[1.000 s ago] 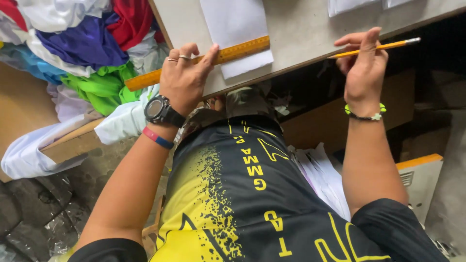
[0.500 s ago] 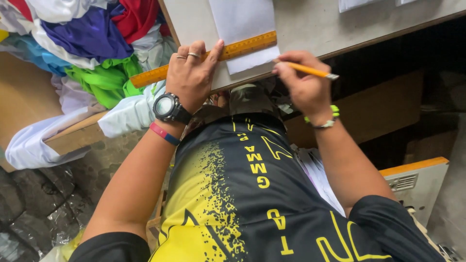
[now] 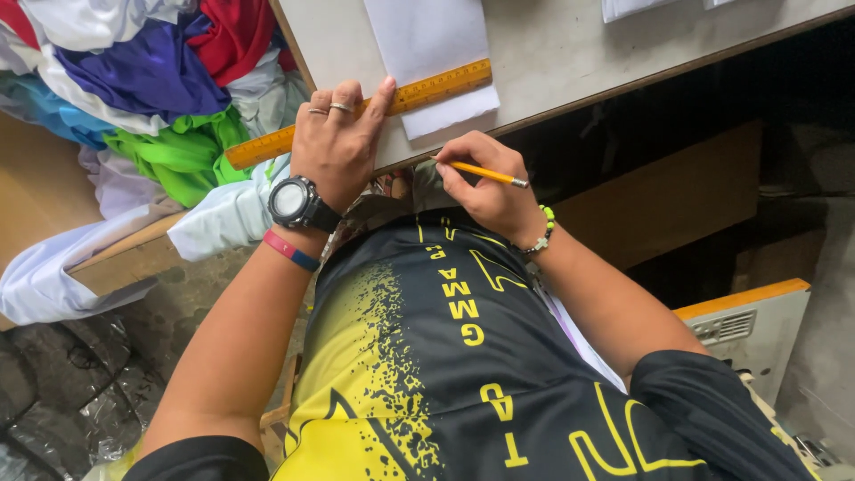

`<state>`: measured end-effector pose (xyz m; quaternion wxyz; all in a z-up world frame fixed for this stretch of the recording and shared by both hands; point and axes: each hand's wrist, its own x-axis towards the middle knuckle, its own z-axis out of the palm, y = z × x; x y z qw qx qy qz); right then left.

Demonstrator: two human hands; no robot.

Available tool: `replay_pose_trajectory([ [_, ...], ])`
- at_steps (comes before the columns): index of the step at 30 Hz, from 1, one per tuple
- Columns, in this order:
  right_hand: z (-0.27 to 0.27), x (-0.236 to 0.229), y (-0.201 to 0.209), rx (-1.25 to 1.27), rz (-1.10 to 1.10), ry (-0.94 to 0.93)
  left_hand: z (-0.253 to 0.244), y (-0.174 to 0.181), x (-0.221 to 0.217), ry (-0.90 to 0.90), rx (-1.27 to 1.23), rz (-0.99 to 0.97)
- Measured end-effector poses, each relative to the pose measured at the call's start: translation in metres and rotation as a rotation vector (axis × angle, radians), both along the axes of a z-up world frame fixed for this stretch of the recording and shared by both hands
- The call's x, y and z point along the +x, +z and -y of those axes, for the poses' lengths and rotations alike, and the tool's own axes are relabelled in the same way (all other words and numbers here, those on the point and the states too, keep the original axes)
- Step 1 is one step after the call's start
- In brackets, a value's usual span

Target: The person uses a circular metal object as a template to cut a large sheet of white fabric with scissors. They then use a ruler and pencil to measure and mark the cut fabric strips before trimming them further.

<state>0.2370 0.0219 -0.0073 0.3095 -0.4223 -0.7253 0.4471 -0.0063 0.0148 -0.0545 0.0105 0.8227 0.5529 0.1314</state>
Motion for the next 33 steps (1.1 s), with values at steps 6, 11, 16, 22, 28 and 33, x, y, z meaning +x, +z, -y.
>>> replay_pose_trajectory([
  [6,-0.004,0.000,0.000,-0.014,0.026,-0.018,-0.001,-0.003,-0.001,-0.011,0.015,-0.037],
  [11,-0.015,-0.007,0.001,0.075,-0.009,-0.012,-0.002,-0.011,-0.001,-0.021,-0.002,-0.134],
  [16,-0.035,-0.021,-0.015,0.213,0.007,0.037,-0.002,-0.010,0.002,-0.002,-0.017,-0.148],
  [22,-0.042,-0.025,-0.040,0.215,0.003,0.029,-0.001,-0.011,0.004,0.001,-0.027,-0.131],
  [28,-0.043,-0.025,-0.044,0.232,0.022,0.048,0.000,-0.013,0.006,0.011,-0.030,-0.122],
  [33,-0.044,-0.024,-0.045,0.232,0.020,0.060,-0.001,-0.014,0.006,0.011,-0.055,-0.108],
])
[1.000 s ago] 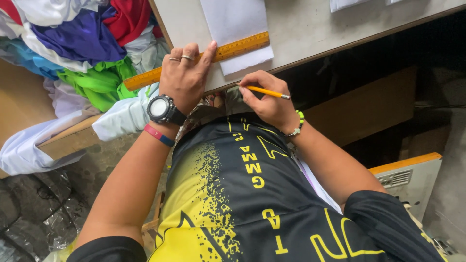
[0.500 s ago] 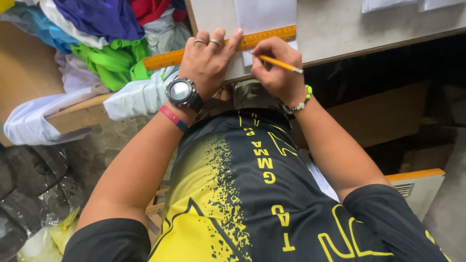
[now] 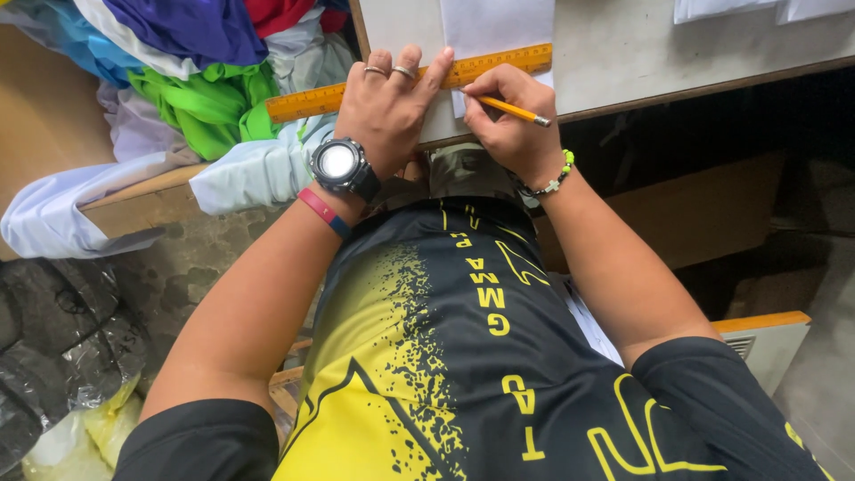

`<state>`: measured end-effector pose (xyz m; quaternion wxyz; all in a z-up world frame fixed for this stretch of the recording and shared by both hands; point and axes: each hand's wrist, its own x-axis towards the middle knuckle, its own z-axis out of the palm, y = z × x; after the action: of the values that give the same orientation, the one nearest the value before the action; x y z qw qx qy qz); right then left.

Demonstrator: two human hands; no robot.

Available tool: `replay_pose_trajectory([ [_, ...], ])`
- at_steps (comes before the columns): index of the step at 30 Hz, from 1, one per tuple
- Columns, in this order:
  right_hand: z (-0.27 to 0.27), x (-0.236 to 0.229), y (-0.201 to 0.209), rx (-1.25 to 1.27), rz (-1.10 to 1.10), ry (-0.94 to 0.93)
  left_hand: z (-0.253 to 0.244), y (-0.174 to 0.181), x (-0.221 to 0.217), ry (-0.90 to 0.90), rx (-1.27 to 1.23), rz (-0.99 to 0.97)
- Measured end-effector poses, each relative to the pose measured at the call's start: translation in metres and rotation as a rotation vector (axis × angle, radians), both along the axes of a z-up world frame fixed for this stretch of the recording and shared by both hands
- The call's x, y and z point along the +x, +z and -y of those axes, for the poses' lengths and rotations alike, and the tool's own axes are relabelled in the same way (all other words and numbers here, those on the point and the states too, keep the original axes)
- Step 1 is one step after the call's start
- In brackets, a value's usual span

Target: The person uses a circular metal object as a template to cut a large sheet of white fabric with scissors. They then use a ruler and pencil to measure and mark the cut fabric strips before trimming them further.

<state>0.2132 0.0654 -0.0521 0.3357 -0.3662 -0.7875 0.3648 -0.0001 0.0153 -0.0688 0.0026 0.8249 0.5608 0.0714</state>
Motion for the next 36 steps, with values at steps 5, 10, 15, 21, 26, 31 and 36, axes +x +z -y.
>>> replay_pose_trajectory([
  [5,-0.001,-0.001,-0.001,-0.003,0.000,-0.006,-0.001,0.003,0.000,0.005,-0.021,-0.008],
  [10,-0.003,-0.002,0.000,-0.003,0.012,0.017,-0.001,0.004,0.001,0.009,0.003,-0.015],
  [15,-0.006,-0.002,0.002,0.025,0.012,0.061,-0.001,0.006,0.000,0.006,-0.010,-0.010],
  [21,-0.006,-0.001,0.002,-0.052,0.022,0.031,-0.001,0.004,0.001,0.004,0.013,-0.009],
  [26,-0.006,-0.002,0.001,-0.047,0.004,0.023,-0.001,0.004,0.001,0.003,0.004,-0.032],
  [31,-0.008,-0.003,0.003,-0.080,0.001,0.047,-0.001,0.007,0.000,0.008,0.004,-0.030],
  [36,-0.008,0.002,0.014,-0.095,-0.004,0.050,0.000,0.013,-0.006,0.012,0.061,-0.001],
])
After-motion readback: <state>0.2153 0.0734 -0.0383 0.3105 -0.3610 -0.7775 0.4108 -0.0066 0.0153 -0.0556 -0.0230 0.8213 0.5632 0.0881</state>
